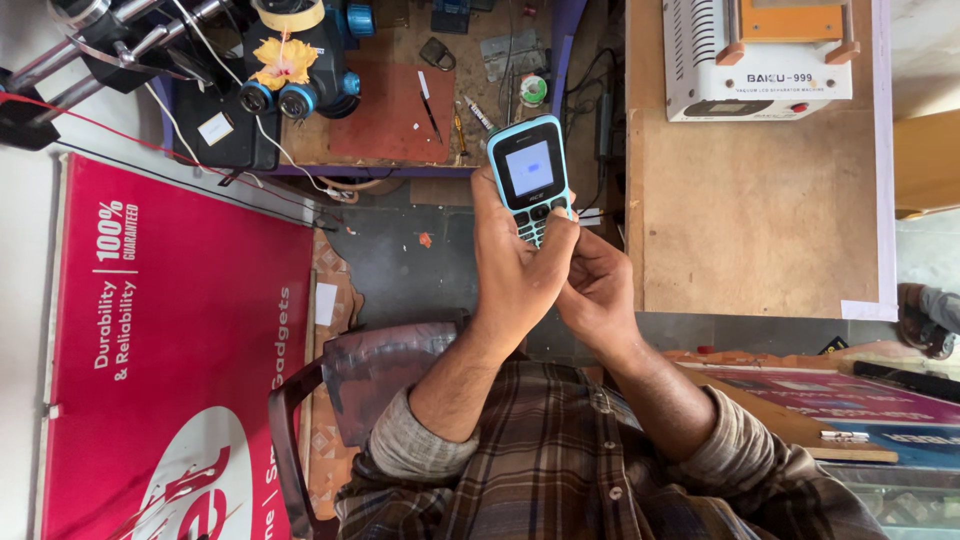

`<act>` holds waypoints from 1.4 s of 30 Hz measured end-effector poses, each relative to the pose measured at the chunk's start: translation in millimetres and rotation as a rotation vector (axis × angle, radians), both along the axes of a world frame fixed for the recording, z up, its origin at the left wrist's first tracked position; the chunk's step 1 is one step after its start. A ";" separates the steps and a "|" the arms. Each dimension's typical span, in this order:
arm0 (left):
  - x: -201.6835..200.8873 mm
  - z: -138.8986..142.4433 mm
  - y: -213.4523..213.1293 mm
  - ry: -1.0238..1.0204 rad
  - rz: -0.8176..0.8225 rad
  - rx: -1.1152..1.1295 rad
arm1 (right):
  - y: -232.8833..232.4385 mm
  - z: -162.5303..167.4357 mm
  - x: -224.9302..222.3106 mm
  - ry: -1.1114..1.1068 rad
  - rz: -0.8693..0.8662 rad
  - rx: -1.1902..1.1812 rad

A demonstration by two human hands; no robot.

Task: The person unscrews a smartphone back cover with a screwdriver, tests a feature phone by pressing its buttons and checking its screen, then applies adhesive from a tube onto the phone frame and wipes the frame with a cloth before handling small parts with tweezers.

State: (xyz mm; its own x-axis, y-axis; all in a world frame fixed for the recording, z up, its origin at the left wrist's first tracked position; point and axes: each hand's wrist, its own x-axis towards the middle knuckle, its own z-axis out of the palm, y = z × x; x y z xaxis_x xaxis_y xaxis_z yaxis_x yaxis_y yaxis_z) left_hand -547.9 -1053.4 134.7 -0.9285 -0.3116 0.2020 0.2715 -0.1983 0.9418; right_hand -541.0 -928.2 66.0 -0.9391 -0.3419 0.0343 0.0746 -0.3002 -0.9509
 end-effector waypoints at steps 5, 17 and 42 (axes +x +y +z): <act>0.1 1.4 0.2 0.007 0.010 -0.030 | -0.3 1.3 0.5 0.000 -0.002 -0.001; -1.2 -3.4 1.0 0.007 -0.009 0.023 | -1.7 3.3 0.7 0.030 -0.009 0.041; -2.6 -4.0 1.2 0.008 -0.036 0.024 | -1.1 1.9 2.9 0.019 -0.044 0.047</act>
State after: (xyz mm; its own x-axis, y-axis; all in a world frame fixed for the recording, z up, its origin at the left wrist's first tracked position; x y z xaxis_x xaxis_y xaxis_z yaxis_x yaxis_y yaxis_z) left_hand -550.5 -1052.2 130.7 -0.9376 -0.2831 0.2021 0.2711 -0.2304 0.9346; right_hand -538.1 -929.3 68.0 -0.9527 -0.3016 0.0367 0.0444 -0.2578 -0.9652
